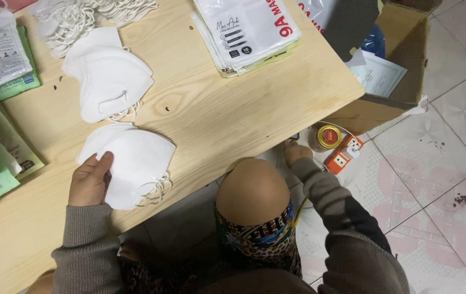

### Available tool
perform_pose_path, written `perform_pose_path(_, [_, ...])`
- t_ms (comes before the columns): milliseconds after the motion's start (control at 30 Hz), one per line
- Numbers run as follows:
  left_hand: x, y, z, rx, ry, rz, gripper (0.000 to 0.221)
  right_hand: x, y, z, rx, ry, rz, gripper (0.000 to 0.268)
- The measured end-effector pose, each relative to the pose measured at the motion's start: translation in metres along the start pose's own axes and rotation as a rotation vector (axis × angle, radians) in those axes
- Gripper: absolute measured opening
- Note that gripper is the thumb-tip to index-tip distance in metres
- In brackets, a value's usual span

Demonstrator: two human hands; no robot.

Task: Sorting and inspecting face masks on a table for quality control

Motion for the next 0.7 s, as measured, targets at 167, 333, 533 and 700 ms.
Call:
perform_pose_path(167, [-0.013, -0.024, 0.008, -0.014, -0.016, -0.007, 0.018, 0.054, 0.006, 0.032, 0.001, -0.02, 0.055, 0.038])
perform_pose_path(333, [0.034, 0.059, -0.032, 0.058, 0.002, -0.002, 0.021, 0.109, 0.034, 0.125, -0.194, -0.028, 0.264, 0.036])
perform_pose_path(533, [0.088, 0.165, -0.069, 0.217, 0.027, 0.075, 0.031, 0.151, -0.035, 0.323, -0.48, 0.355, 0.573, 0.026])
perform_pose_path(700, [0.055, 0.122, -0.051, 0.325, 0.019, -0.005, 0.019, 0.116, -0.194, 0.372, -0.823, 0.42, 0.912, 0.029])
Point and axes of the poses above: each hand's wrist, its own x-axis away from the middle knuckle, its own z-axis out of the back of the hand, y = z × x, the point moved 5 cm from there along -x, towards the middle knuckle, and after that the axes turned 10 degrees about y, right-handed, at the moved point
